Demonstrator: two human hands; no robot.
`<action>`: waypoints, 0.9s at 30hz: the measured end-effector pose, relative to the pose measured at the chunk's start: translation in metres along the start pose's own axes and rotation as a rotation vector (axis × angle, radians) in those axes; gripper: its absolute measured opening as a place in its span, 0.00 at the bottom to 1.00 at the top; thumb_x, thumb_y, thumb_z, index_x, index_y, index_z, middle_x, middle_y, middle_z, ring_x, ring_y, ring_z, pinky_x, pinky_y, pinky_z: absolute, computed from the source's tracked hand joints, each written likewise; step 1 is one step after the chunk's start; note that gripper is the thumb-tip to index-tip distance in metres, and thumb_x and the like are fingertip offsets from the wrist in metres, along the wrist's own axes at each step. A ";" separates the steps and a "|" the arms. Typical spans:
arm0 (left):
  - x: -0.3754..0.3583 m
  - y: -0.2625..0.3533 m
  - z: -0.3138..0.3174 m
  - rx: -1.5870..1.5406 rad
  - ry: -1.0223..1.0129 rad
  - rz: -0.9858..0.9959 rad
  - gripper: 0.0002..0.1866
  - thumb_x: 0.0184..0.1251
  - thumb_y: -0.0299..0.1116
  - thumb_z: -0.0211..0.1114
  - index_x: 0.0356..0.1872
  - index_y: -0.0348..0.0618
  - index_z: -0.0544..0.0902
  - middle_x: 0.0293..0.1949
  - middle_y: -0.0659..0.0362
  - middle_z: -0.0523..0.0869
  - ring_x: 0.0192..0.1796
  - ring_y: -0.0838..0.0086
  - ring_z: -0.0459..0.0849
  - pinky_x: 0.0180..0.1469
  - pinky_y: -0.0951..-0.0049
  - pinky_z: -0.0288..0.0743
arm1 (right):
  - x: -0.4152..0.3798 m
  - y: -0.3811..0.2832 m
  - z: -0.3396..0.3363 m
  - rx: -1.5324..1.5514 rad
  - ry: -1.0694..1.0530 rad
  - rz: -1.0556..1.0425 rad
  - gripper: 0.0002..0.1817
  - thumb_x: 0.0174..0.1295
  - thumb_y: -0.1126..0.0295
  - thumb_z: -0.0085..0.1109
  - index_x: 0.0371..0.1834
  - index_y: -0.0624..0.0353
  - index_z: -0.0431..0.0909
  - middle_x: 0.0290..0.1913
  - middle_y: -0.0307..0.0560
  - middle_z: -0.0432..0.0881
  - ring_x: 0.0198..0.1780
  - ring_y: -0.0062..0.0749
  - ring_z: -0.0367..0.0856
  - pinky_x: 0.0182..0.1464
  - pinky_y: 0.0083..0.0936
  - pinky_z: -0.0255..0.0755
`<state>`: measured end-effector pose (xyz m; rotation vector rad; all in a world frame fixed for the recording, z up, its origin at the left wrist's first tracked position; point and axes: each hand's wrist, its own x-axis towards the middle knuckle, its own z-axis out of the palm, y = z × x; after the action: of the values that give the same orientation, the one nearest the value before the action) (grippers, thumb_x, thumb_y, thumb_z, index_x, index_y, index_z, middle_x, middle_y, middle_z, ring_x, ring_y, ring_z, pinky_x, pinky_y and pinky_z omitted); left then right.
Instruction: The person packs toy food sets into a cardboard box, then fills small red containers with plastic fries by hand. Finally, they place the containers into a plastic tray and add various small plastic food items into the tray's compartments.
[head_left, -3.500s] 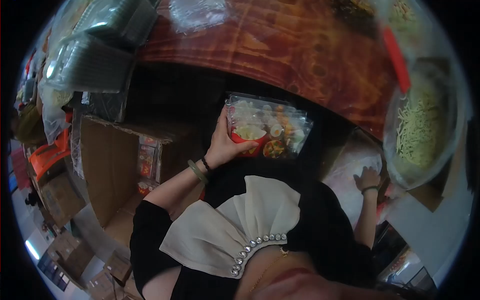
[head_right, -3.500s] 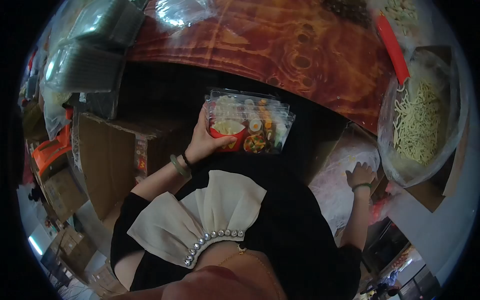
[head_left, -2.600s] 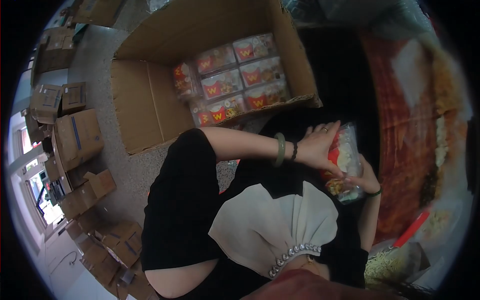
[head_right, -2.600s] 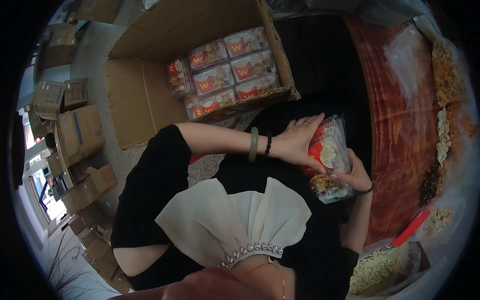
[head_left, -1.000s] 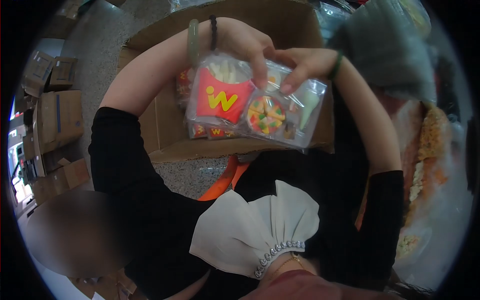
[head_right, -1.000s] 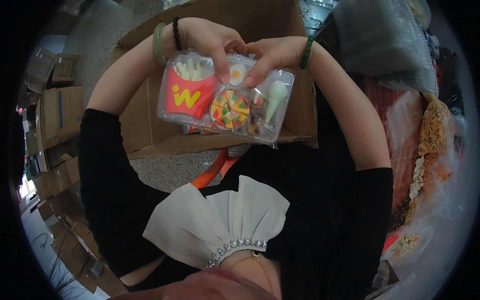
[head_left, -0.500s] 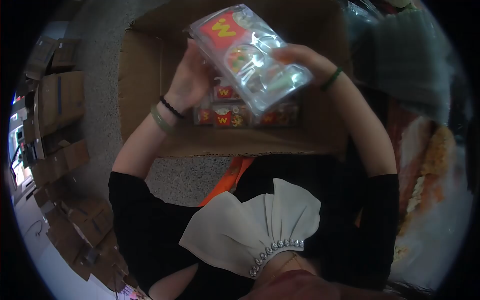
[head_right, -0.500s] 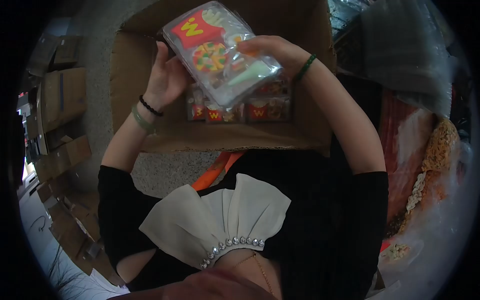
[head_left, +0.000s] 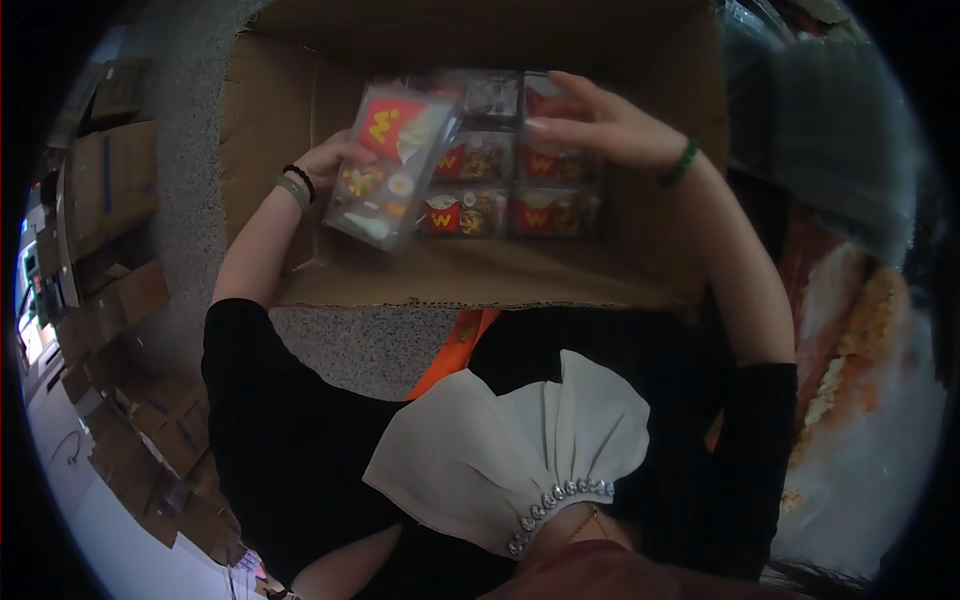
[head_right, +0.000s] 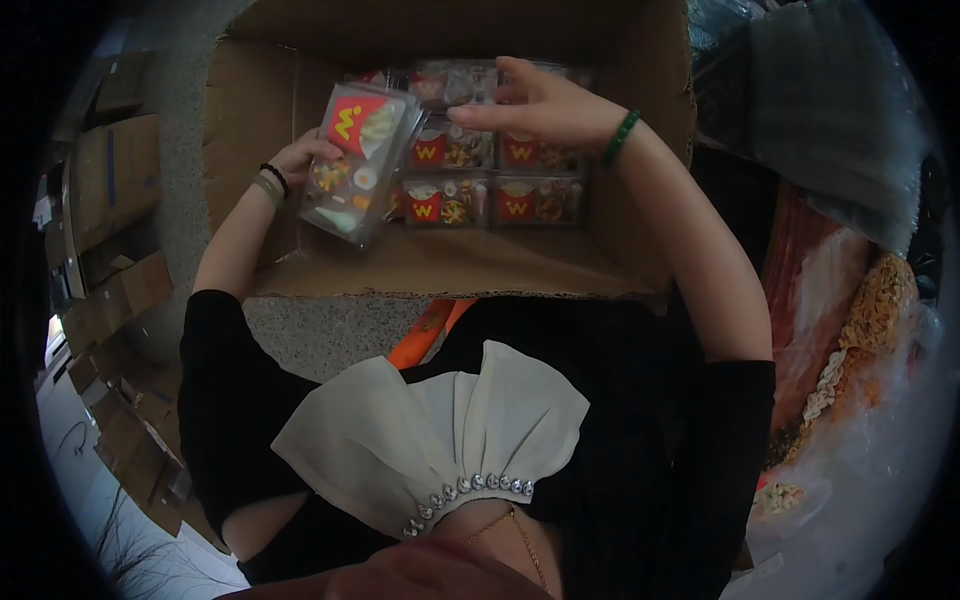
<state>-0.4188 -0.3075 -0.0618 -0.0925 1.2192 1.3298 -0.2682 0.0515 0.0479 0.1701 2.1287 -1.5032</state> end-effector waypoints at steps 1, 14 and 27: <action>-0.001 -0.010 -0.001 -0.039 0.069 -0.047 0.24 0.48 0.21 0.62 0.51 0.33 0.72 0.44 0.52 0.81 0.45 0.66 0.82 0.52 0.65 0.76 | -0.008 0.003 -0.007 -0.003 0.004 0.005 0.64 0.39 0.33 0.63 0.67 0.74 0.44 0.60 0.74 0.61 0.63 0.55 0.63 0.60 0.42 0.64; 0.021 -0.127 -0.090 -0.102 0.535 -0.394 0.24 0.46 0.32 0.67 0.48 0.35 0.75 0.42 0.53 0.81 0.45 0.65 0.80 0.50 0.66 0.71 | -0.046 0.012 -0.036 0.177 0.027 -0.054 0.50 0.52 0.49 0.64 0.69 0.64 0.44 0.62 0.61 0.64 0.62 0.43 0.65 0.61 0.33 0.63; 0.114 -0.249 -0.145 0.698 1.168 -0.286 0.17 0.52 0.39 0.65 0.38 0.35 0.81 0.41 0.45 0.83 0.43 0.59 0.82 0.48 0.63 0.74 | -0.058 0.005 -0.051 0.158 -0.001 -0.003 0.46 0.53 0.59 0.63 0.71 0.57 0.45 0.63 0.51 0.65 0.63 0.34 0.63 0.63 0.31 0.58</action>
<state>-0.3444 -0.4086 -0.3448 -0.5706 2.4697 0.4571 -0.2342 0.1103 0.0843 0.2217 2.0098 -1.6724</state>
